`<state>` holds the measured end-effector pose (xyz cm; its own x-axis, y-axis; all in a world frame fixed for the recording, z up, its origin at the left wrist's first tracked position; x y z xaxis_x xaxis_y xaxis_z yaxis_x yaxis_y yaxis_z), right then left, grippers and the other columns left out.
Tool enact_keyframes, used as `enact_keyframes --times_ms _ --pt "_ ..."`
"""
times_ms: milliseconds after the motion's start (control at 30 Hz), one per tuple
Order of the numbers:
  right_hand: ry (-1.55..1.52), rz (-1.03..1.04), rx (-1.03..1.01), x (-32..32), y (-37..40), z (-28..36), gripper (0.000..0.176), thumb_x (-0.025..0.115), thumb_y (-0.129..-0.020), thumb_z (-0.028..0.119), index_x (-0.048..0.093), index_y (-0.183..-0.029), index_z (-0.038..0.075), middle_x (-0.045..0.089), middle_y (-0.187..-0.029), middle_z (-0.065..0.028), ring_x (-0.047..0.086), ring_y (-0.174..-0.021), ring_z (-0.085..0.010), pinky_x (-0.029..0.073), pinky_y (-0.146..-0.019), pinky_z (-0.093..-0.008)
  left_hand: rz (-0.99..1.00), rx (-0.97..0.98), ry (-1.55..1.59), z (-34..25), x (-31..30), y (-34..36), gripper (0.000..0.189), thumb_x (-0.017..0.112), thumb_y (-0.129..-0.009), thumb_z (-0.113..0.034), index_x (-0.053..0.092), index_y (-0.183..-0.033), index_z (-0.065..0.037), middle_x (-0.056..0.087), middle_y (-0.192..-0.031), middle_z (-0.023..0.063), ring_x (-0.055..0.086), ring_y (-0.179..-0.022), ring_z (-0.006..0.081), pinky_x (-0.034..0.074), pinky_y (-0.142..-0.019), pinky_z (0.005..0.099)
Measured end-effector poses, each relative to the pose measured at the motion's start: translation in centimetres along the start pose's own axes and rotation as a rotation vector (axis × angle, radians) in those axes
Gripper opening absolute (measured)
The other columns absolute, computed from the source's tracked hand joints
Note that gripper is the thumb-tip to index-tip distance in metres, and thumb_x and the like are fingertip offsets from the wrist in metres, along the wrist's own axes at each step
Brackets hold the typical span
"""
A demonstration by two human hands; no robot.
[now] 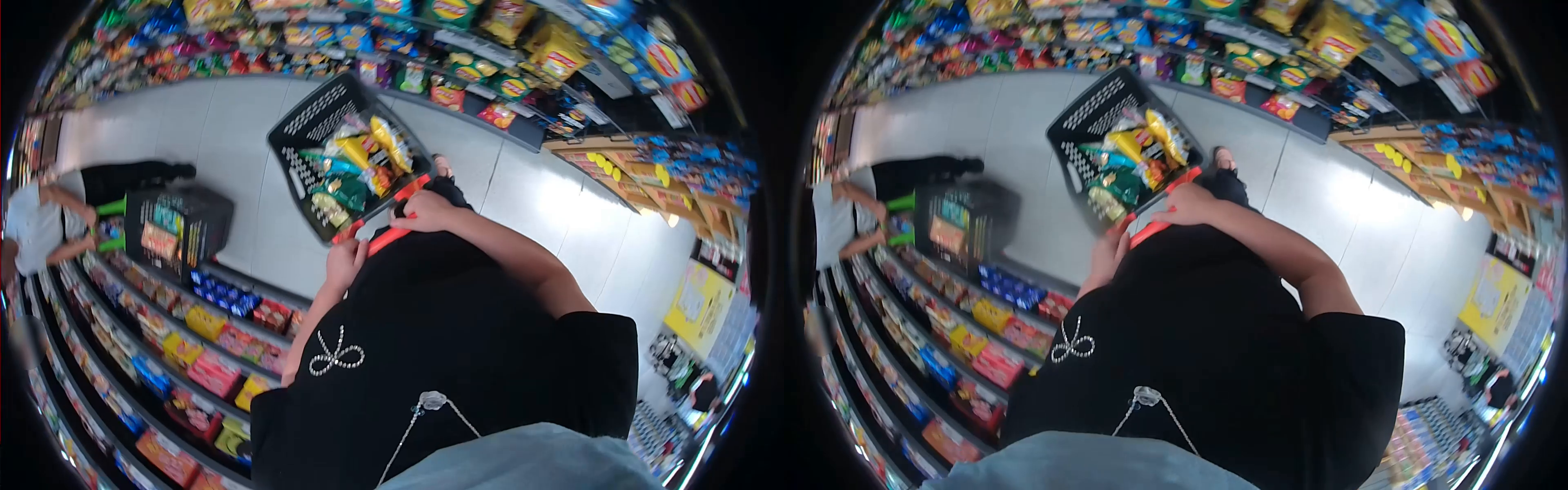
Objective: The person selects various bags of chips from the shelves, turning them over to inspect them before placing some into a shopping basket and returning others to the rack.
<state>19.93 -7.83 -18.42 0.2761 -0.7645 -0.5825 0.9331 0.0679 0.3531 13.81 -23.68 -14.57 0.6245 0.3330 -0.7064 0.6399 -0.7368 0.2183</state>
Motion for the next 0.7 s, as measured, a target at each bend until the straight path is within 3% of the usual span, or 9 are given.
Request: enact_keyframes --times_ms 67,133,200,400,567,667,700 --pt "0.043 0.064 0.081 -0.8 0.4 1.9 0.052 0.051 -0.076 0.048 0.056 -0.052 0.002 0.053 -0.057 -0.0158 0.055 -0.060 -0.0312 0.041 -0.057 -0.0411 0.145 -0.079 0.021 1.4 0.7 0.1 0.040 0.049 -0.081 -0.035 0.054 -0.060 0.000 0.054 -0.059 0.0187 0.054 -0.059 0.0349 0.042 -0.054 0.0415" --pt "0.160 0.064 0.086 -0.7 0.6 3.3 0.050 0.045 -0.079 0.047 0.062 -0.064 0.003 0.058 -0.062 -0.0147 0.059 -0.063 -0.0308 0.047 -0.060 -0.0401 0.217 -0.207 0.110 2.1 1.0 -0.4 0.038 0.053 -0.079 -0.035 0.055 -0.064 -0.001 0.056 -0.059 0.0159 0.056 -0.059 0.0315 0.043 -0.055 0.0387" --pt "0.212 0.054 0.100 -0.5 0.5 4.0 0.047 0.043 -0.081 0.046 0.062 -0.069 0.004 0.059 -0.063 -0.0139 0.059 -0.065 -0.0307 0.047 -0.062 -0.0399 0.241 -0.172 0.153 2.5 1.3 -1.5 0.033 0.056 -0.077 -0.033 0.055 -0.067 -0.002 0.057 -0.060 0.0130 0.057 -0.058 0.0282 0.043 -0.054 0.0361" --pt "0.035 -0.076 0.043 0.2 0.5 2.5 0.029 0.056 -0.072 0.032 0.053 -0.057 0.007 0.054 -0.053 -0.0077 0.055 -0.052 -0.0269 0.042 -0.048 -0.0382 0.121 -0.273 0.156 7.0 5.8 -8.7 0.033 0.060 -0.073 -0.034 0.056 -0.071 -0.001 0.058 -0.062 0.0135 0.060 -0.065 0.0286 0.046 -0.060 0.0364" --pt "-0.024 -0.090 0.038 -0.1 0.5 2.4 0.026 0.058 -0.071 0.029 0.052 -0.056 0.008 0.053 -0.052 -0.0075 0.055 -0.053 -0.0276 0.042 -0.048 -0.0384 0.071 -0.483 -0.025 12.1 11.3 -14.9 0.052 0.062 -0.069 -0.037 0.046 -0.100 0.002 0.055 -0.097 0.0212 0.056 -0.089 0.0339 0.045 -0.078 0.0387" --pt "-0.046 -0.068 0.029 -0.1 0.4 2.4 0.026 0.058 -0.071 0.028 0.051 -0.055 0.009 0.053 -0.052 -0.0072 0.055 -0.053 -0.0276 0.041 -0.048 -0.0387 0.073 -0.657 -0.018 12.6 12.5 -16.8 0.062 0.063 -0.068 -0.036 0.036 -0.109 0.003 0.045 -0.109 0.0249 0.050 -0.098 0.0365 0.043 -0.083 0.0385" --pt "-0.062 -0.054 0.007 -0.1 0.3 2.4 0.026 0.058 -0.071 0.029 0.051 -0.056 0.009 0.052 -0.051 -0.0070 0.054 -0.054 -0.0277 0.041 -0.048 -0.0391 0.093 -0.618 -0.027 11.9 12.7 -17.6 0.063 0.063 -0.068 -0.034 0.035 -0.111 0.002 0.044 -0.109 0.0237 0.049 -0.100 0.0357 0.042 -0.085 0.0377"
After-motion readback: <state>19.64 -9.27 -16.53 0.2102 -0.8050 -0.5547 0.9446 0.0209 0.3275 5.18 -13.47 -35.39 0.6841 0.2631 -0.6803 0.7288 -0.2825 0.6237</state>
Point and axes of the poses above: each hand's wrist, its own y-axis away from the middle knuckle, its own x-axis out of the palm, z = x × y, the point moved 8 cm from there along -y, towards the middle knuckle
